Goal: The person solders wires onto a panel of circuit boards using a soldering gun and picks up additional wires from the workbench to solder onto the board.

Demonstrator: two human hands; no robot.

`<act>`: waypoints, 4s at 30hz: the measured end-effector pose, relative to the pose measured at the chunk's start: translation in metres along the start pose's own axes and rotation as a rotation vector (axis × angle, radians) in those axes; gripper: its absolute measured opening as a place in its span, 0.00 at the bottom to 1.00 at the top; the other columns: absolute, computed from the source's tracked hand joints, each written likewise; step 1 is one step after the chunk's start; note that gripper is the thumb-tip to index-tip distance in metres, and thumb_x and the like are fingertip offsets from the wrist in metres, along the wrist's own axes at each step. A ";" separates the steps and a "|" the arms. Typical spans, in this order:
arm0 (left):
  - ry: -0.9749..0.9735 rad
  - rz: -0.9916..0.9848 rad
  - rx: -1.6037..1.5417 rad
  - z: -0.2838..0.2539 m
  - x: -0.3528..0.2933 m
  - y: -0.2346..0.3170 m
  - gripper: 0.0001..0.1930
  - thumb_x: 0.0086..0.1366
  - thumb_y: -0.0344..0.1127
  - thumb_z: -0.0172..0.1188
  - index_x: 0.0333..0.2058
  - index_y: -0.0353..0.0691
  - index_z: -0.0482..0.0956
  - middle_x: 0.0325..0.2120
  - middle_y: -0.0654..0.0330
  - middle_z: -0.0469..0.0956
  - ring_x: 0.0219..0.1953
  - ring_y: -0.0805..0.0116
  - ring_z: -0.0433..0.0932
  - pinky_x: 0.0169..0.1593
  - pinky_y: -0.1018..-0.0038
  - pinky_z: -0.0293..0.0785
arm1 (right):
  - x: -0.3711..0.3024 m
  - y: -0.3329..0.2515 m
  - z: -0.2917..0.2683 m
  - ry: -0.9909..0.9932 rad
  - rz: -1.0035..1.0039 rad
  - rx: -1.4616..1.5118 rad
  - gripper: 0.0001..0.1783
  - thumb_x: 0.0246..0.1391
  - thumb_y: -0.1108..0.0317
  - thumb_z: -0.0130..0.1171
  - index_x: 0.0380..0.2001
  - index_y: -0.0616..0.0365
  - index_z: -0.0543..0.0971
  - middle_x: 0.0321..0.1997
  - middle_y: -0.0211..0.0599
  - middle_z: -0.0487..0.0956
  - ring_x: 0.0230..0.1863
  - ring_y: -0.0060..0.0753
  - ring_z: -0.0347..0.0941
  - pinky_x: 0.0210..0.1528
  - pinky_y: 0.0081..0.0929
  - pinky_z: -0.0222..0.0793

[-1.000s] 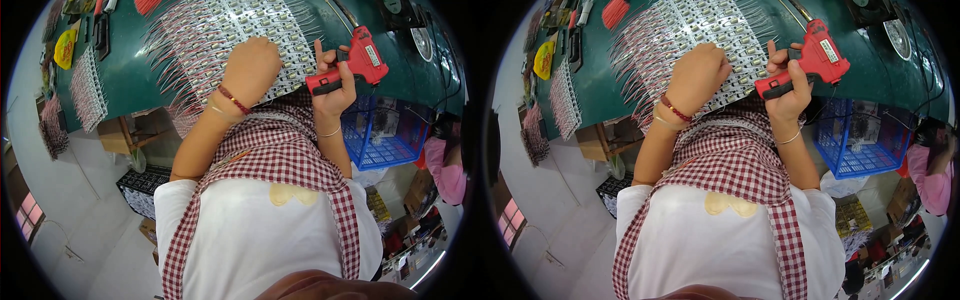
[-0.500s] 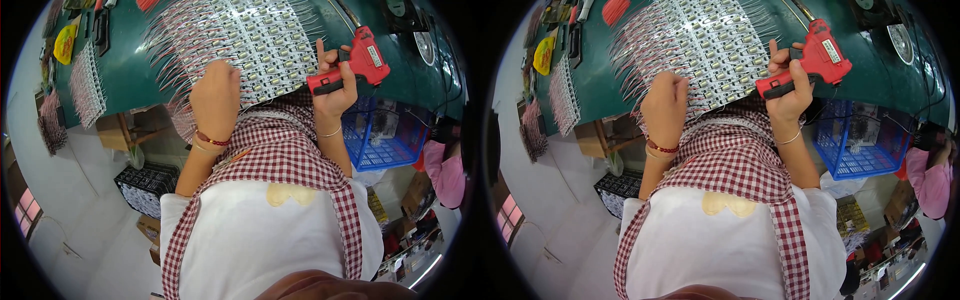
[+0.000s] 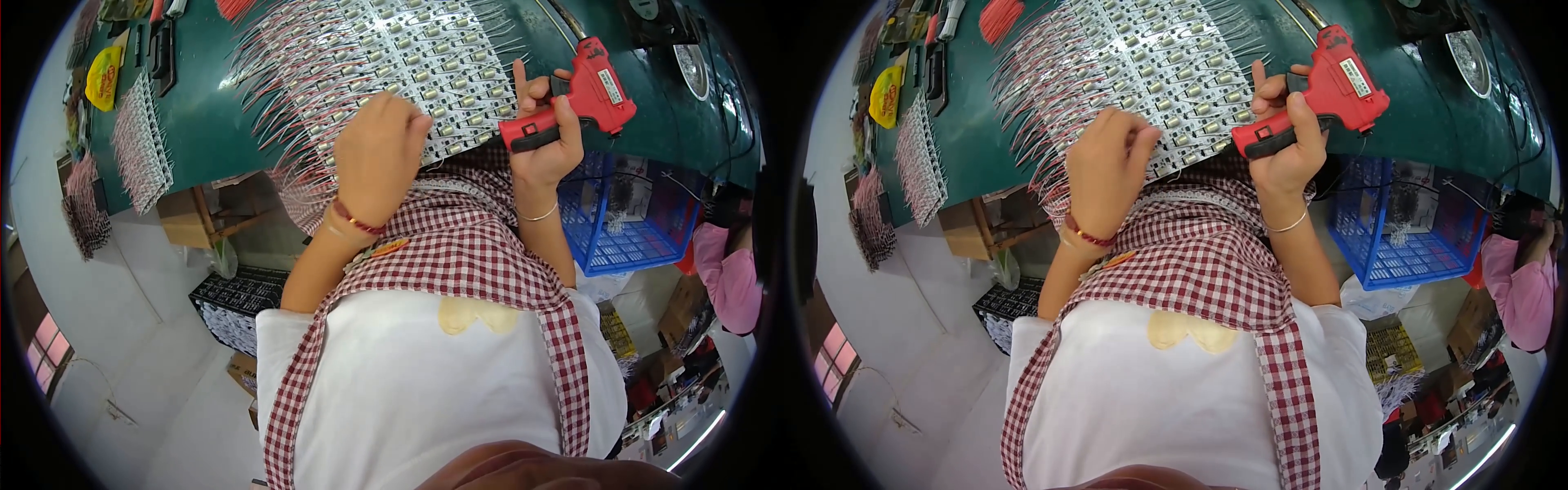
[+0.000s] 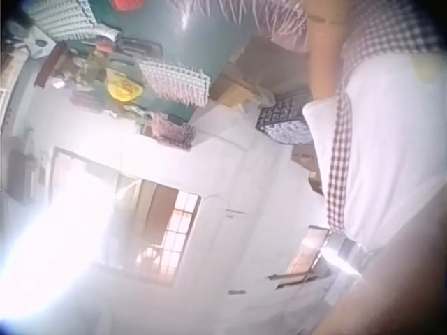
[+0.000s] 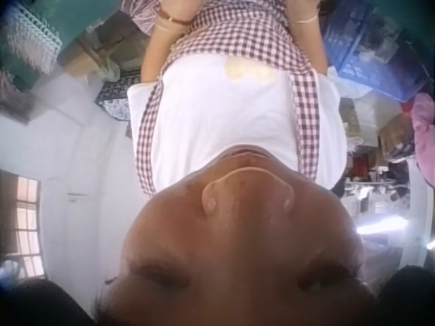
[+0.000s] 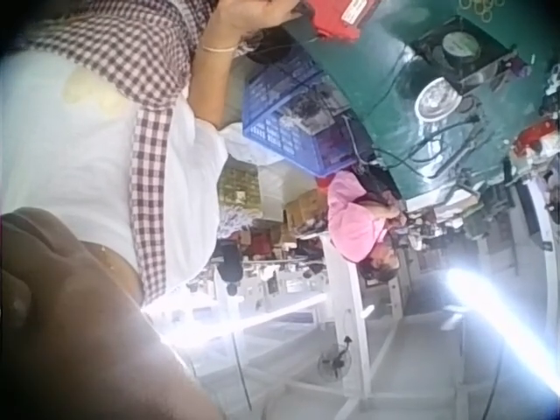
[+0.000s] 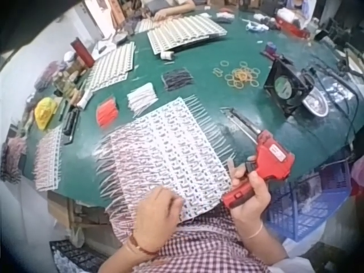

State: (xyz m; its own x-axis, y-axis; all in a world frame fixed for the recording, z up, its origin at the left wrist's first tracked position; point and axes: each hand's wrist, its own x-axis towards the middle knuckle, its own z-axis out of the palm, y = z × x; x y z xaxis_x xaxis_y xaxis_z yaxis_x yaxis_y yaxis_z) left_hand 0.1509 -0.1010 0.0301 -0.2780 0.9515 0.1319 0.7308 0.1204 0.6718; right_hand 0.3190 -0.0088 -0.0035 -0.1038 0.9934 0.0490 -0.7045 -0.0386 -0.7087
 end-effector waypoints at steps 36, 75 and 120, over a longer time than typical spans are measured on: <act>0.100 0.329 0.146 0.007 -0.041 0.003 0.11 0.49 0.37 0.68 0.27 0.45 0.74 0.29 0.62 0.70 0.33 0.60 0.70 0.37 0.65 0.63 | 0.004 0.001 0.001 -0.009 0.017 0.024 0.16 0.55 0.70 0.47 0.47 0.64 0.67 0.30 0.41 0.72 0.29 0.29 0.69 0.71 0.53 0.39; -0.148 0.027 0.186 -0.008 -0.026 -0.008 0.09 0.51 0.37 0.64 0.24 0.43 0.73 0.28 0.61 0.67 0.35 0.61 0.69 0.37 0.65 0.57 | -0.007 0.007 0.013 0.082 0.019 -0.004 0.16 0.56 0.71 0.47 0.47 0.61 0.64 0.28 0.38 0.71 0.27 0.27 0.67 0.72 0.46 0.41; 0.312 0.589 0.244 0.038 0.287 -0.086 0.03 0.56 0.33 0.59 0.30 0.44 0.79 0.30 0.63 0.74 0.38 0.63 0.71 0.41 0.68 0.64 | 0.017 -0.066 0.049 0.050 -0.217 -0.194 0.19 0.57 0.65 0.49 0.50 0.60 0.65 0.28 0.35 0.69 0.27 0.23 0.66 0.68 0.48 0.47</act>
State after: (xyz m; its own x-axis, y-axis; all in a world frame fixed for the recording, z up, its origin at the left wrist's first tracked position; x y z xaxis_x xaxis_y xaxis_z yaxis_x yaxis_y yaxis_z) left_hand 0.0325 0.1731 -0.0175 0.0676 0.7569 0.6500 0.9231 -0.2946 0.2470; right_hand 0.3294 0.0053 0.0792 0.0723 0.9805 0.1830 -0.5587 0.1918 -0.8069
